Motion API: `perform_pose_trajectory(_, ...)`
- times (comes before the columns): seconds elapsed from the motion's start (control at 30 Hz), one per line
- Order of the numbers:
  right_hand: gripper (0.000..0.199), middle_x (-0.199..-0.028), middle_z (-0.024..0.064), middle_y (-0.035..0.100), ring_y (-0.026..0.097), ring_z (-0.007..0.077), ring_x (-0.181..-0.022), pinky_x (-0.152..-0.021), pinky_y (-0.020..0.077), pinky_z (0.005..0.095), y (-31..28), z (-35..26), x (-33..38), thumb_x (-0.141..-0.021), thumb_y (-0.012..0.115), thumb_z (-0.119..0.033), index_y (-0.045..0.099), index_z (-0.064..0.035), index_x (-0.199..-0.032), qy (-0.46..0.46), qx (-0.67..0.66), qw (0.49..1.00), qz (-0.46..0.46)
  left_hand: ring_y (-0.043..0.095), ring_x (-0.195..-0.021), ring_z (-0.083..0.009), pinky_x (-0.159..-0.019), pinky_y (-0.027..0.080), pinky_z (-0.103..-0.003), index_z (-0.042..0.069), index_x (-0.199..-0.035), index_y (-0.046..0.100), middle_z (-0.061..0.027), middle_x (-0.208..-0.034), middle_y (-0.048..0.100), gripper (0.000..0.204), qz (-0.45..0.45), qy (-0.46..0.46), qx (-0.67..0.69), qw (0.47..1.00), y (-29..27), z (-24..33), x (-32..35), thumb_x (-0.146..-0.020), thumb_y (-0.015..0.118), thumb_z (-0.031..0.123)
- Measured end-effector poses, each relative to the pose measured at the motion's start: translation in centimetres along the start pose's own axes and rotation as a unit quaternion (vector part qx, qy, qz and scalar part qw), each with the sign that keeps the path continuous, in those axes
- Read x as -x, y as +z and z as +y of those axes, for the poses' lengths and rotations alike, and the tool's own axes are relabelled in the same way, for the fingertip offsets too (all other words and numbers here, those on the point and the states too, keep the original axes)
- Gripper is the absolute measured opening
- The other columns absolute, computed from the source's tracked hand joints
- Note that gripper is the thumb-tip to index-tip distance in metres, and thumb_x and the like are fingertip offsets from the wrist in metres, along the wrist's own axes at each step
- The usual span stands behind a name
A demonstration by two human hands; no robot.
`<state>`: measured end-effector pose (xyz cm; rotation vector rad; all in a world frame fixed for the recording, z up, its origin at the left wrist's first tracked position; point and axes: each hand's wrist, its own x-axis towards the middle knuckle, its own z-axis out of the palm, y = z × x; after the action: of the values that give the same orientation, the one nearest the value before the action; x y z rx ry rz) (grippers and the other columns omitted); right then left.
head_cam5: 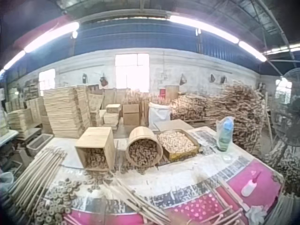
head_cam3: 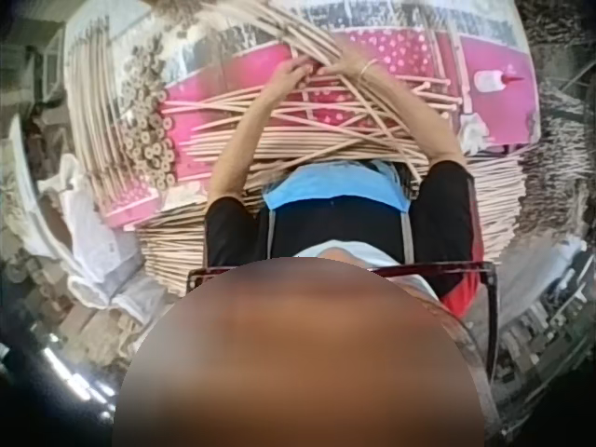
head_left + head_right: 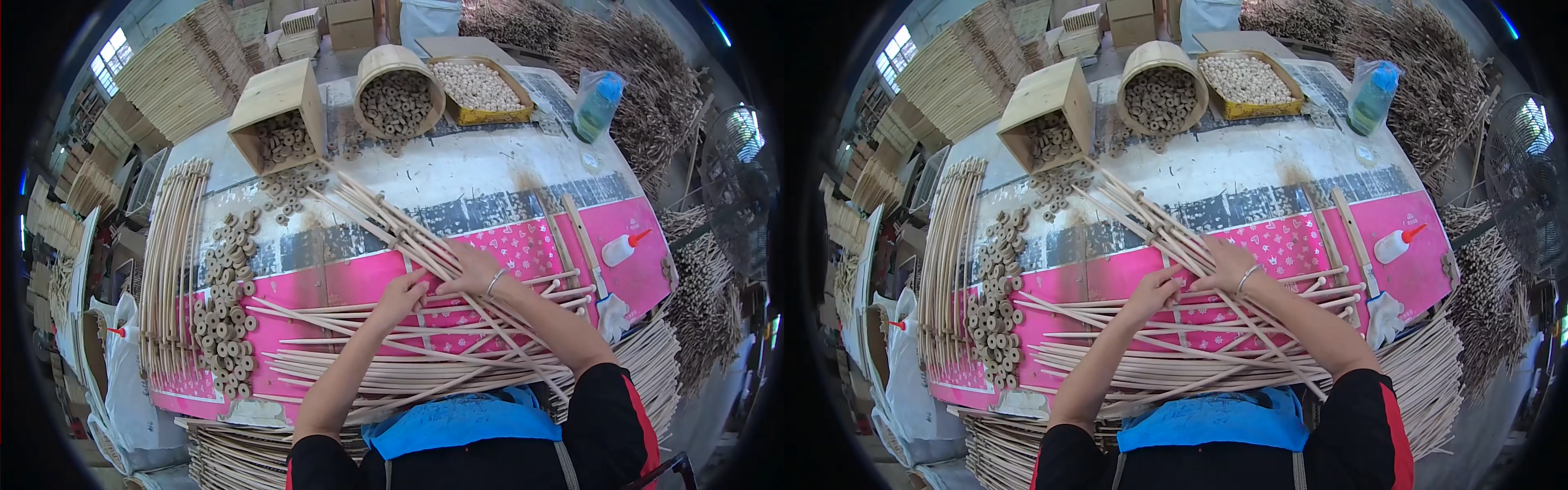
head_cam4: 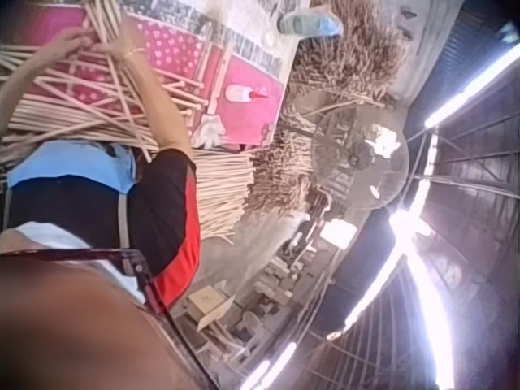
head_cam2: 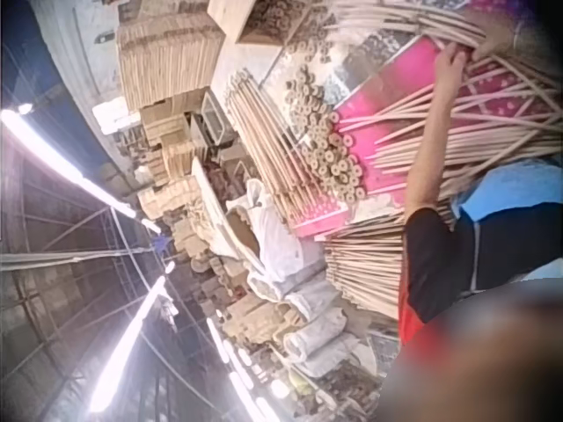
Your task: Assembling a wooden lattice structure by applying glue to wooden sticks and threading circular wooden spacers onto them.
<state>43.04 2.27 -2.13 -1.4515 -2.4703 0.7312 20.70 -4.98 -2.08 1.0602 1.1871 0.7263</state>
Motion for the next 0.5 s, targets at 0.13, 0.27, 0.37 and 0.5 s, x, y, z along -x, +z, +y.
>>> perform_pose_trajectory(0.13,0.084,-0.114,0.0243,0.068,0.068,0.0393,-0.103,-0.086,0.0549,0.0480,-2.0,-3.5,-0.1,-0.069,0.082,-0.032,0.047,-0.0039,-0.140,0.075,-0.021,0.996,-0.050,0.054,-0.061,-0.0083,-0.057,0.046,-0.025,0.000,-0.150,0.047,-0.0009,-0.070,0.060,0.053,-0.009,0.031,-0.008,0.999,0.2,-0.7,0.1,-0.102,0.058,0.018)
perform_pose_trajectory(0.27,0.054,-0.105,0.0244,0.068,0.069,0.0410,-0.095,-0.079,0.0545,0.0496,-3.9,-3.7,1.1,-0.077,0.074,-0.016,0.051,-0.0021,-0.124,0.057,0.013,0.997,-0.049,0.058,-0.061,-0.0094,-0.058,0.048,-0.028,0.001,-0.148,0.051,-0.0037,-0.070,0.064,0.051,0.028,0.050,-0.074,0.996,-0.6,-1.6,0.0,-0.100,0.059,0.018)
perform_pose_trajectory(0.37,0.047,-0.102,0.0246,0.067,0.068,0.0423,-0.093,-0.080,0.0542,0.0509,-6.5,-2.4,2.8,-0.080,0.069,-0.011,0.050,-0.0021,-0.122,0.037,0.063,0.996,-0.059,0.059,-0.061,-0.0103,-0.059,0.049,-0.029,0.002,-0.146,0.054,-0.0050,-0.070,0.066,0.050,0.026,0.050,-0.076,0.996,-0.7,-1.3,0.6,-0.099,0.061,0.019)
perform_pose_trajectory(0.5,0.037,-0.104,0.0201,0.066,0.068,0.0389,-0.091,-0.081,0.0556,0.0484,-15.5,-6.3,3.1,-0.091,0.060,-0.012,0.051,-0.0075,-0.127,0.022,0.193,0.975,-0.111,0.060,-0.061,-0.0117,-0.060,0.050,-0.030,0.003,-0.145,0.055,-0.0061,-0.070,0.067,0.050,0.036,0.065,-0.100,0.992,-1.1,-2.0,0.6,-0.098,0.063,0.019)
